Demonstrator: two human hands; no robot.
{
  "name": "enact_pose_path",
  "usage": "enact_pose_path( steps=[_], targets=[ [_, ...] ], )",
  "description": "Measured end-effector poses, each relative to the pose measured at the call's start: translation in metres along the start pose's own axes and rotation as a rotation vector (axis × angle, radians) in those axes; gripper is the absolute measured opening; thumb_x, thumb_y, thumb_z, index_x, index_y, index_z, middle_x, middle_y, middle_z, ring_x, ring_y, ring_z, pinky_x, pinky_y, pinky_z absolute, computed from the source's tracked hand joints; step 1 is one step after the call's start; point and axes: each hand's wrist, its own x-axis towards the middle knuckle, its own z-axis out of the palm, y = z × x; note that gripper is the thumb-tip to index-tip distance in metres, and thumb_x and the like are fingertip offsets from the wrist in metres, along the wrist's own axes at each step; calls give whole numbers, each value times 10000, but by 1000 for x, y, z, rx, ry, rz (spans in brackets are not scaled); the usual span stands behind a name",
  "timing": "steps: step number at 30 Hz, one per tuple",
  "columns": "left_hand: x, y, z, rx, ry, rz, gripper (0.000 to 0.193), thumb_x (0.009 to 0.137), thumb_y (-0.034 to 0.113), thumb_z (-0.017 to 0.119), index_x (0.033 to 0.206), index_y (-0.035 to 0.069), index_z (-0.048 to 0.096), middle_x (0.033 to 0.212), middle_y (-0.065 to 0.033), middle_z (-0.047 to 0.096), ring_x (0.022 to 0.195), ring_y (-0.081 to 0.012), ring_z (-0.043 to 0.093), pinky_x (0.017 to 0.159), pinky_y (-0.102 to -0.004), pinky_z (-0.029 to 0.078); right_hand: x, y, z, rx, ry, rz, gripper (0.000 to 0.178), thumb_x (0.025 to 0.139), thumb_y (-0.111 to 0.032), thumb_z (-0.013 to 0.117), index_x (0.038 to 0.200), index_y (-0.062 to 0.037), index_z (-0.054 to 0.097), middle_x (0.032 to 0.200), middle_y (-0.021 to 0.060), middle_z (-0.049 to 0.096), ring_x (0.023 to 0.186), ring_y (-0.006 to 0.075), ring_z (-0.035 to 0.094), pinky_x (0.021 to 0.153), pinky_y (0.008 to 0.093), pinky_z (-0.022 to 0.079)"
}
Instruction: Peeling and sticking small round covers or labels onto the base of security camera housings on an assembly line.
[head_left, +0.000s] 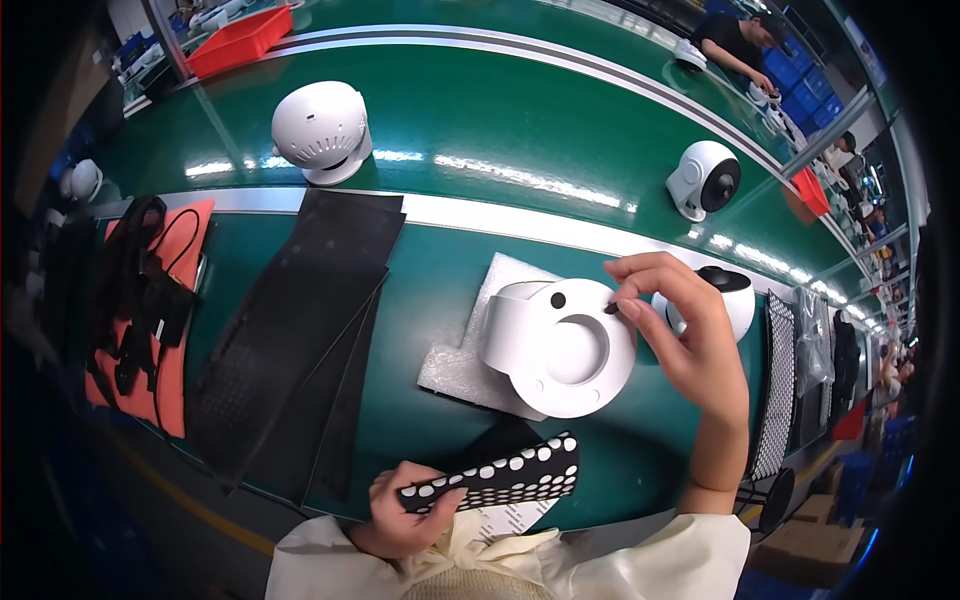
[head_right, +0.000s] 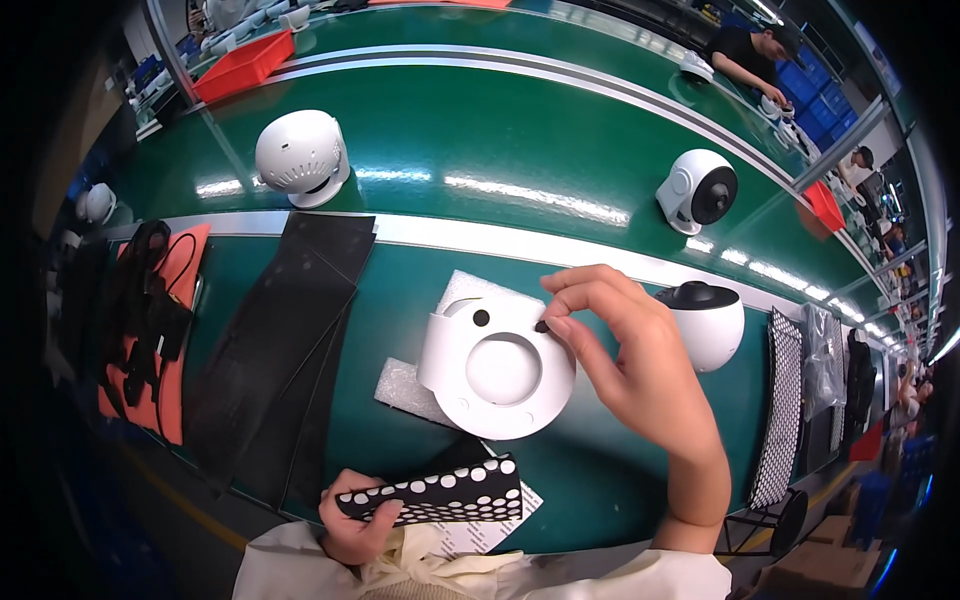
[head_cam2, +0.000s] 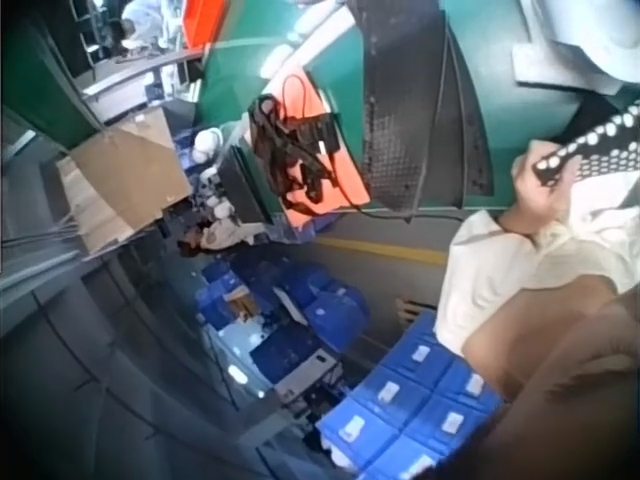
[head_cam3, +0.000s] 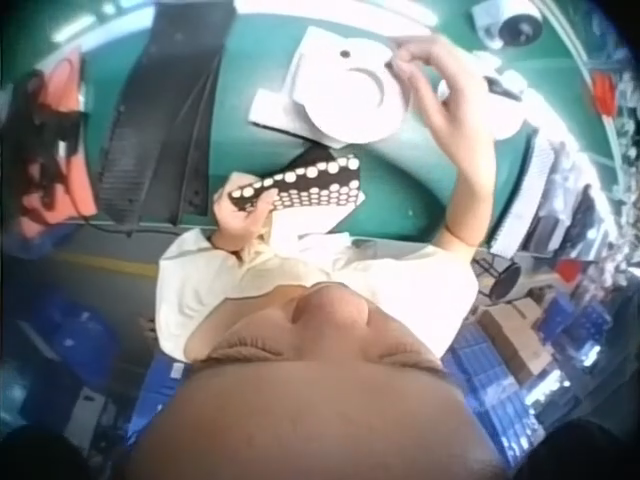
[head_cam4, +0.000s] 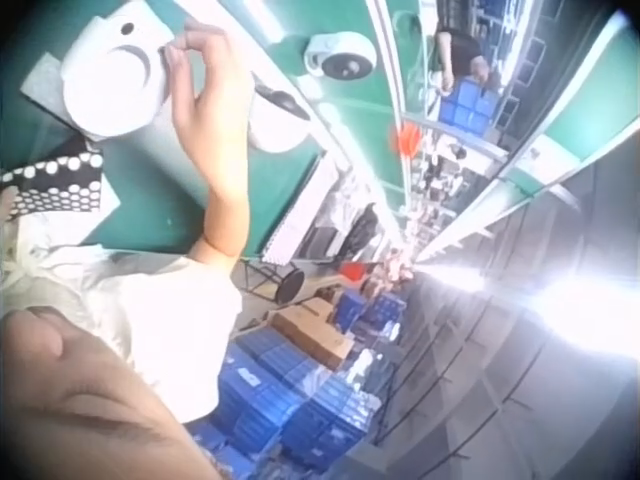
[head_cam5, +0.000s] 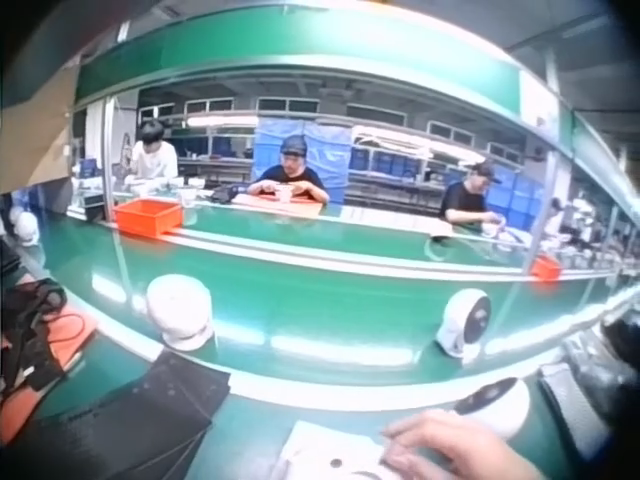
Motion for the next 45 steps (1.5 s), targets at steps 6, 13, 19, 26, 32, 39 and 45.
enact_pose_path(
  steps=[6,13,19,26,32,39,45],
  targets=[
    [-6,-2,1,26,33,-75,211,607,94,684,680,25,498,560,-52,552,456,-141,533,470,-239,418,-5,4,-3,19,-7,15,48,739,-5,539,785,7,526,913,103,548,770,237,529,683,298,409],
    [-10,-7,0,35,66,-41,211,607,86,676,699,23,497,582,-55,558,474,-154,541,481,-242,421,-9,-10,-6,-305,2,-82,102,674,6,581,766,-21,547,837,72,563,697,221,524,610,278,393],
    [-14,-6,3,-73,107,-68,235,651,103,665,744,-1,476,607,-69,561,513,-110,531,508,-225,432,-31,-21,14,-707,-23,-202,319,579,35,576,894,56,539,937,142,526,734,236,532,608,315,424],
    [-17,-11,-1,-175,136,4,406,699,121,628,937,-62,355,789,-183,537,659,-163,532,608,-246,443,-31,-26,18,-728,107,-119,337,652,44,491,972,-24,571,1095,177,474,975,308,482,817,357,381],
    [0,-5,0,-313,97,78,448,720,10,550,1059,-56,266,926,-232,515,807,-204,547,729,-286,446,-32,-62,62,-342,-77,-560,222,659,-86,555,864,-8,588,860,80,592,800,165,556,662,232,407],
    [-9,-8,-10,-133,142,168,192,682,-3,617,858,-42,548,750,-121,597,632,-182,593,565,-234,468,-21,-56,87,-196,-353,-506,239,627,-189,645,795,-49,549,696,20,500,589,165,437,545,277,302],
    [-6,-3,-15,-33,60,151,120,694,20,597,785,-29,536,713,-135,584,611,-144,577,544,-232,452,-20,-55,86,-168,-396,-488,235,614,-188,652,782,-49,565,654,20,469,581,168,421,544,276,298]
  ],
)
